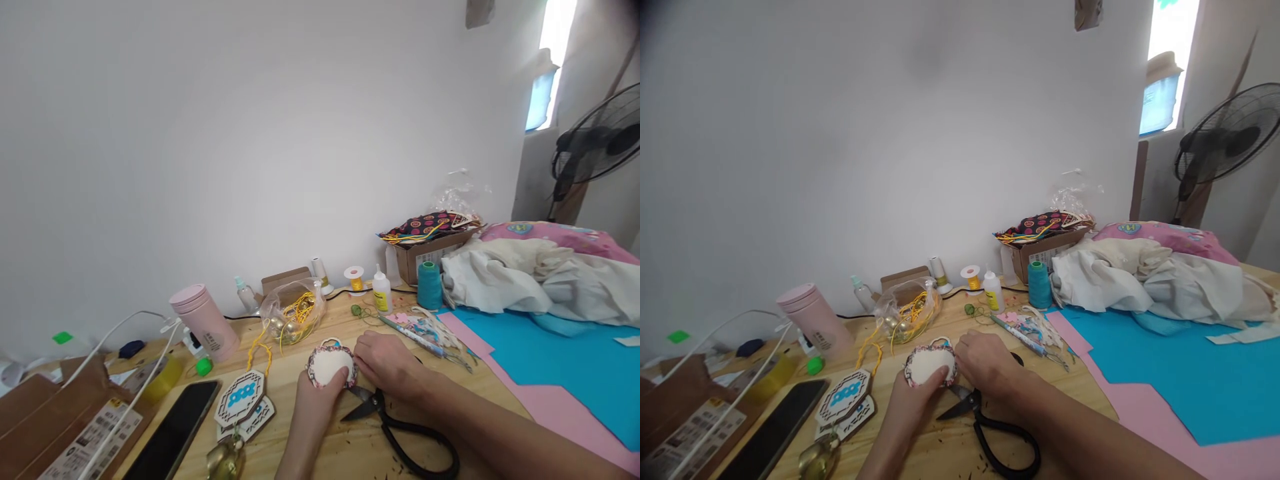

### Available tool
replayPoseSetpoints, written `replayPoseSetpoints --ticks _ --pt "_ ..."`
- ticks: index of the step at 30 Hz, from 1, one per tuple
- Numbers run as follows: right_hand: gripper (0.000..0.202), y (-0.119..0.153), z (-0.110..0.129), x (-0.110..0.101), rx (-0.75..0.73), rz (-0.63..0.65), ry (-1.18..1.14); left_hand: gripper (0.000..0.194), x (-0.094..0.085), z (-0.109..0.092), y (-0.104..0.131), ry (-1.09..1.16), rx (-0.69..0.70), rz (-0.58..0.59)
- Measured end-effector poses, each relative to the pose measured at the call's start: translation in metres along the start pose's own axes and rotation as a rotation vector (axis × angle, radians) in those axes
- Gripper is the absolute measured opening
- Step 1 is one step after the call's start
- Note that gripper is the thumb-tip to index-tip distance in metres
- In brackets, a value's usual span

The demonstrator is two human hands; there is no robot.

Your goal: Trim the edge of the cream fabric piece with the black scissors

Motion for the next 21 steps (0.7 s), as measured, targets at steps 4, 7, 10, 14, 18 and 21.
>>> replayPoseSetpoints --ticks 4,7,10,14,18,21 --pt "0.020 -0.001 -0.012 -0.009 0.135 -0.080 -0.018 0.032 -0.003 -0.002 0.000 -0.024 0.005 -0.021" --pt "0.024 -0.002 -0.027 -0.014 0.263 -0.176 -0.120 0.031 -0.008 -0.004 -0.002 0.001 0.011 -0.061" --pt "0.029 -0.004 -0.034 -0.010 0.312 -0.198 -0.310 0.027 -0.012 -0.007 -0.004 0.043 0.027 -0.078" --pt "0.038 -0.004 -0.034 -0.005 0.336 -0.200 -0.547 0.027 -0.013 -0.009 -0.003 0.070 0.024 -0.094" --pt "0.043 -0.001 -0.035 -0.005 0.346 -0.229 -0.714 0.025 -0.013 -0.006 -0.004 0.060 0.023 -0.110" --pt "0.044 -0.001 -0.036 -0.006 0.359 -0.255 -0.782 0.028 -0.014 -0.006 -0.006 0.034 0.036 -0.109"
Point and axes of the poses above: each hand's wrist, its own y-axis away from the middle knuckle, its own x-axis out of the palm, z = x × y, the point moved 3 cm from there along -y, towards the middle knuckle, and after that the axes turned 3 degrees about -x, right-handed, at the moved point
